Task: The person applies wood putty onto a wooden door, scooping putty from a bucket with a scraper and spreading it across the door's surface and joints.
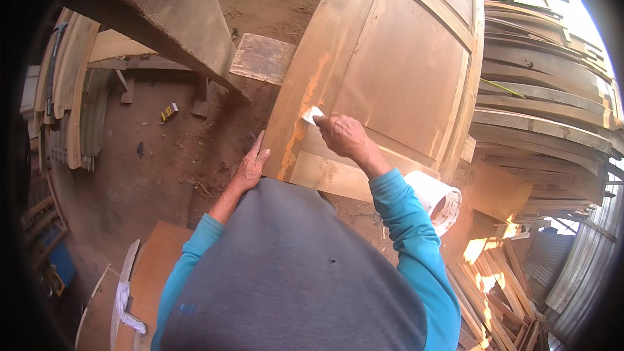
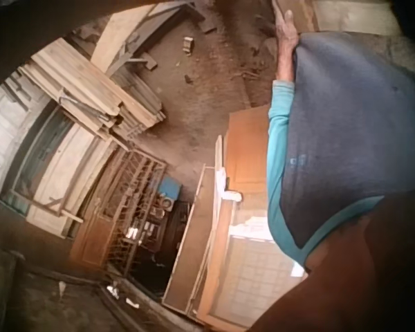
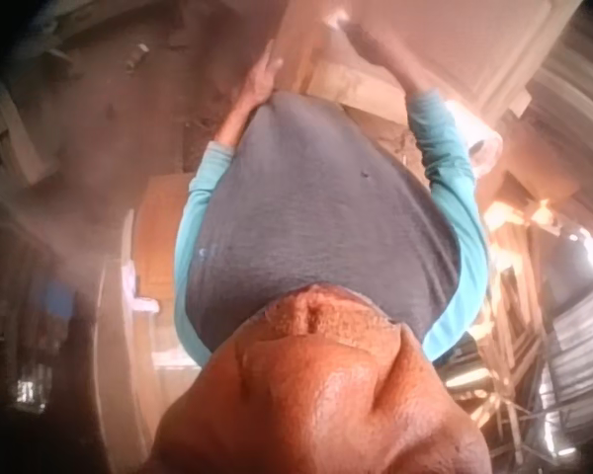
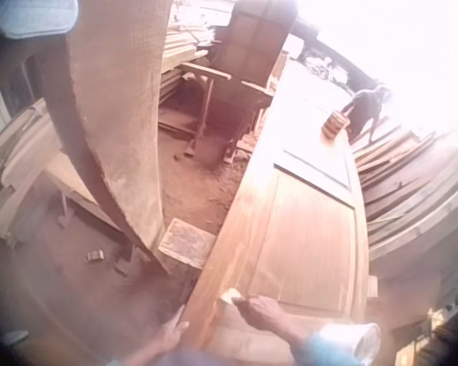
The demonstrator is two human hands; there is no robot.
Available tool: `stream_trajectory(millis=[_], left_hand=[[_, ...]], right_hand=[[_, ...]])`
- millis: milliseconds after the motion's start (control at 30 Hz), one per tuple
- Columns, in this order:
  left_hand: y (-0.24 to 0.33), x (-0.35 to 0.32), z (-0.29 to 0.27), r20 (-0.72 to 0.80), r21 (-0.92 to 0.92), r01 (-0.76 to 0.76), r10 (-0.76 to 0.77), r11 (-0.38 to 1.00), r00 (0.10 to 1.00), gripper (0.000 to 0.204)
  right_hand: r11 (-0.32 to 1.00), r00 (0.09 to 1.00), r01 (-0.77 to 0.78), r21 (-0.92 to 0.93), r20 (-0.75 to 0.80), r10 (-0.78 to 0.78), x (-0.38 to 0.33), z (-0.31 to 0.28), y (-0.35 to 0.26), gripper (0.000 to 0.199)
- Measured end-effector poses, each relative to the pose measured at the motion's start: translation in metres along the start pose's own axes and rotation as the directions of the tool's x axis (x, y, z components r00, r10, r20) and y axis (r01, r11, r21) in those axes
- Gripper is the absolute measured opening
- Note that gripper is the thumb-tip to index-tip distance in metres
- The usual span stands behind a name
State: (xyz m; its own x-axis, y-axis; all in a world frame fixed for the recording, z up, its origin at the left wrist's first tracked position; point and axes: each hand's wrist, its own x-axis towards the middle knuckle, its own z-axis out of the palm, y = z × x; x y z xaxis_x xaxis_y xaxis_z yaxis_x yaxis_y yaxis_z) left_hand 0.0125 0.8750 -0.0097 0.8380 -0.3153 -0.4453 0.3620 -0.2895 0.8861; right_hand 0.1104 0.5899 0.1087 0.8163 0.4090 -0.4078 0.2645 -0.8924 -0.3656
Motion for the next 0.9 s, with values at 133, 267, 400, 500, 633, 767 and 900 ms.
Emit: stream_trajectory(millis=[133,267,400,500,633,767,900], left_hand=[[0.007,0.002,0.0,0.036,-0.02,0.003,-0.003,1.0,0.999,0.075],[0.001,0.004,-0.004,0.046,-0.018,-0.02,0.021,1.0,0.999,0.075],[0.003,0.003,-0.004,0.05,-0.023,-0.036,0.037,0.999,0.998,0.076],[0.002,0.0,-0.007,0.052,-0.05,-0.034,0.036,0.998,0.998,0.075],[0.0,0.002,-0.013,0.082,-0.006,-0.037,0.037,0.999,0.996,0.075],[0.005,0.008,-0.013,0.133,0.006,-0.008,0.007,1.0,0.991,0.075],[0.008,0.013,-0.011,0.107,-0.063,-0.046,0.053,0.997,0.993,0.073]], right_hand=[[0.992,0.987,-0.125,-0.034,-0.103,0.121,0.052,-0.028,0.022,0.031],[0.994,0.992,-0.107,-0.024,-0.063,0.105,0.05,-0.03,0.006,0.034],[0.998,0.993,-0.065,-0.004,0.101,0.065,0.0,0.015,-0.002,0.029],[0.983,0.978,-0.178,0.055,0.121,0.17,0.019,-0.026,-0.013,0.028],[0.929,0.937,-0.345,0.135,-0.002,0.348,0.097,-0.078,0.012,0.039],[0.876,0.885,-0.465,0.128,0.079,0.458,0.14,-0.099,0.038,0.047],[0.871,0.859,-0.479,0.114,0.266,0.437,0.12,-0.086,0.019,0.044]])
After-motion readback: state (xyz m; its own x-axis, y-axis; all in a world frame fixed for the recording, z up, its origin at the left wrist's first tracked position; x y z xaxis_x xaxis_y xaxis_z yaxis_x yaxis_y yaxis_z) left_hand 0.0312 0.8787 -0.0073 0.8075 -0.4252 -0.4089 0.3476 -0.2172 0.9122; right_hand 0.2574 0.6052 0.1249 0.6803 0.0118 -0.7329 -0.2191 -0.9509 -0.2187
